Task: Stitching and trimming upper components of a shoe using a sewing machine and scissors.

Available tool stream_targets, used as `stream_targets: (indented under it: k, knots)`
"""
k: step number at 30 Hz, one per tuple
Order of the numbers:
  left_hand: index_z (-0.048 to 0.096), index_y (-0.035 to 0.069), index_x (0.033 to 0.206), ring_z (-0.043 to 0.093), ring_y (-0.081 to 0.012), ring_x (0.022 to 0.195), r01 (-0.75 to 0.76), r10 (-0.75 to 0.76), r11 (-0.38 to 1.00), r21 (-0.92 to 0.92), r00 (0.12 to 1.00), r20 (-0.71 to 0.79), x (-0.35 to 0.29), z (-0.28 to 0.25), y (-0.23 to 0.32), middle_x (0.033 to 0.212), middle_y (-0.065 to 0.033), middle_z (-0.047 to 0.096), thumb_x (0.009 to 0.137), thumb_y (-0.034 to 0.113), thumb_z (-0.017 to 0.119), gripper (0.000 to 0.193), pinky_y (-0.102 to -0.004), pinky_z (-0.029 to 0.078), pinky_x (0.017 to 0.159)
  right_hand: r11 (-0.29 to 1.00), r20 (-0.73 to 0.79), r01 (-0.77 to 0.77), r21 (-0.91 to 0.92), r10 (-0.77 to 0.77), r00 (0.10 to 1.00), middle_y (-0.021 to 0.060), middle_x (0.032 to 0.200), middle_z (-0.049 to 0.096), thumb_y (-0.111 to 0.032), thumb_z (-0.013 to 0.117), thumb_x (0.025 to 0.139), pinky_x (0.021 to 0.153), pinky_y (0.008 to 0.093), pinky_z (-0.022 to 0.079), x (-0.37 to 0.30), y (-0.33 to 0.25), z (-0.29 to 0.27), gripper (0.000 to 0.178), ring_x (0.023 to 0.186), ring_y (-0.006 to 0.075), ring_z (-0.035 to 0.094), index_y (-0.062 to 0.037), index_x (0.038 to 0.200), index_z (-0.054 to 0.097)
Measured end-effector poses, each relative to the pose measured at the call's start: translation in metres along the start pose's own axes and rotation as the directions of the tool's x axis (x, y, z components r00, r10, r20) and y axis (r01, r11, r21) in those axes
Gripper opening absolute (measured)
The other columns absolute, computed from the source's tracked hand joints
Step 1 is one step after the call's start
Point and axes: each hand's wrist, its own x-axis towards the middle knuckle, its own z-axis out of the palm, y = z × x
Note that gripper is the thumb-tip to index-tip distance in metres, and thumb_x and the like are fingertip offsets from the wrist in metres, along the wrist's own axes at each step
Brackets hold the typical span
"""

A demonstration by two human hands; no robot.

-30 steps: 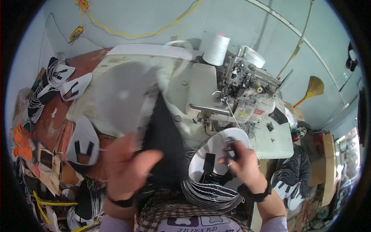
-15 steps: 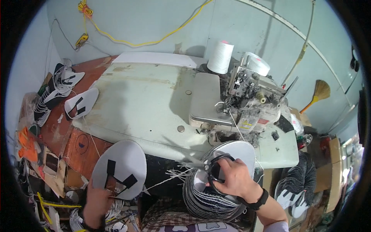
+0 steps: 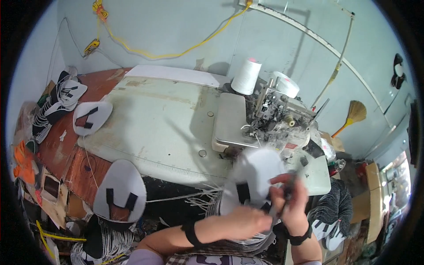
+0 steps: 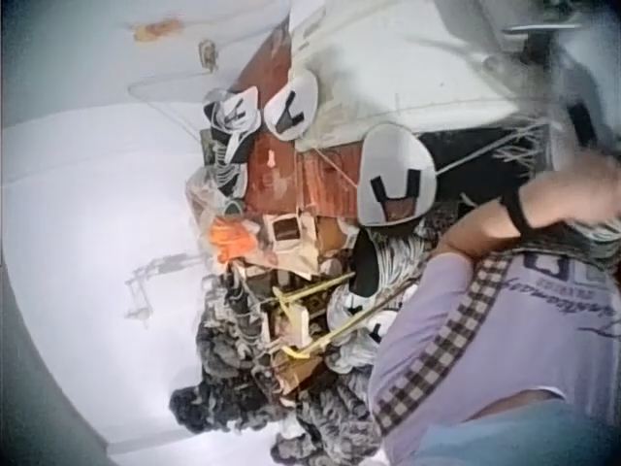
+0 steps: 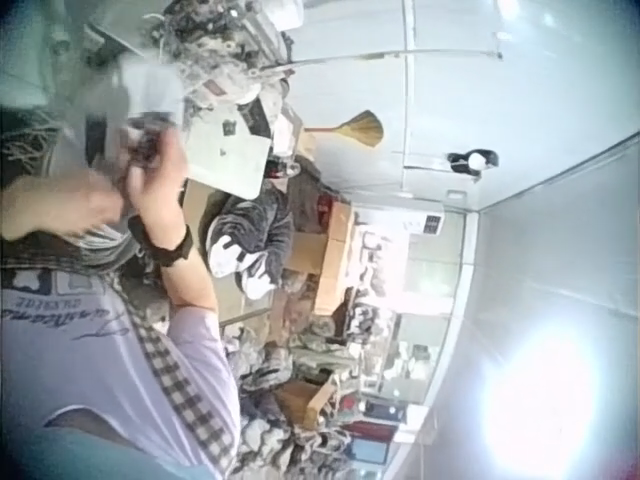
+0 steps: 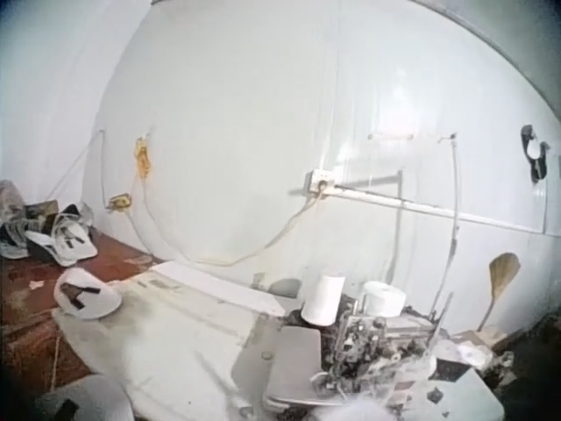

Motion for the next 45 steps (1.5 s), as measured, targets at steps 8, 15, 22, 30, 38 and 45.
stream_targets:
  k: [8, 15, 22, 30, 38, 45]
  knots:
    - [0.065, 0.003, 0.108, 0.062, -0.03, 0.099, 0.816, -0.848, 0.227, 0.532, 0.434, -0.303, -0.202, -0.065, 0.051, 0.098, -0.0114, 0.068, 0.068, 0.034, 0.08, 0.053, -0.0466, 0.037, 0.097, 0.941, 0.566, 0.186, -0.283, 0.007, 0.824, 0.0133, 0.084, 0.065, -0.039, 0.075, 0.073, 0.062, 0.0371, 0.049, -0.005, 0.034, 0.031, 0.049, 0.072, 0.0292, 0.065, -0.0029, 0.103, 0.059]
    - [0.068, -0.003, 0.077, 0.067, -0.0255, 0.064, 0.343, -0.482, 0.873, -0.347, 0.497, -0.721, -0.22, -0.074, 0.106, 0.073, -0.0133, 0.068, 0.068, 0.009, 0.075, 0.017, -0.0318, 0.05, 0.062, 0.844, 0.578, 0.406, -0.35, -0.146, 0.803, 0.009, 0.083, 0.06, -0.048, 0.072, 0.074, 0.063, 0.0344, 0.045, -0.002, 0.017, 0.051, 0.054, 0.073, 0.0251, 0.063, -0.0036, 0.101, 0.058]
    - [0.06, -0.002, 0.099, 0.066, -0.0284, 0.068, 0.066, -0.045, 0.997, 0.031, 0.889, -0.456, -0.021, -0.051, 0.008, 0.081, -0.0132, 0.066, 0.088, 0.019, 0.064, 0.024, -0.0363, 0.051, 0.057, 0.943, 0.048, -0.26, 0.208, 0.255, 0.966, 0.0116, 0.076, 0.065, -0.007, 0.072, 0.075, 0.061, 0.031, 0.05, -0.007, 0.008, -0.002, 0.028, 0.062, 0.0142, 0.062, 0.0005, 0.098, 0.059]
    - [0.049, 0.001, 0.126, 0.059, -0.033, 0.105, 0.24, -0.196, 0.921, 0.306, 0.966, -0.168, -0.11, -0.021, 0.014, 0.116, -0.0154, 0.06, 0.081, 0.047, 0.069, 0.068, -0.0467, 0.041, 0.097, 0.91, 0.563, 0.151, -0.386, 0.103, 0.82, 0.0135, 0.072, 0.065, -0.037, 0.076, 0.074, 0.057, 0.0387, 0.05, 0.013, 0.024, 0.034, 0.044, 0.065, 0.0329, 0.064, -0.0037, 0.098, 0.061]
    - [0.07, 0.001, 0.083, 0.066, -0.0288, 0.068, 0.839, -0.774, 0.501, -0.214, 0.324, -0.544, -0.246, -0.077, 0.112, 0.074, -0.0122, 0.069, 0.067, 0.009, 0.075, 0.019, -0.0333, 0.05, 0.065, 0.88, 0.532, 0.415, -0.233, -0.241, 0.811, 0.0116, 0.077, 0.062, -0.045, 0.075, 0.07, 0.062, 0.0386, 0.048, 0.003, 0.022, 0.054, 0.054, 0.068, 0.0294, 0.064, -0.0033, 0.101, 0.059]
    - [0.06, 0.0, 0.111, 0.066, -0.0317, 0.07, 0.28, -0.315, 0.948, -0.149, 0.771, -0.554, -0.073, -0.07, 0.033, 0.079, -0.0159, 0.065, 0.086, 0.013, 0.065, 0.028, -0.0368, 0.049, 0.058, 0.923, 0.209, -0.306, 0.234, 0.259, 0.943, 0.01, 0.079, 0.068, -0.016, 0.076, 0.078, 0.055, 0.0322, 0.05, 0.01, 0.0, 0.029, 0.034, 0.063, 0.021, 0.066, 0.0007, 0.102, 0.058]
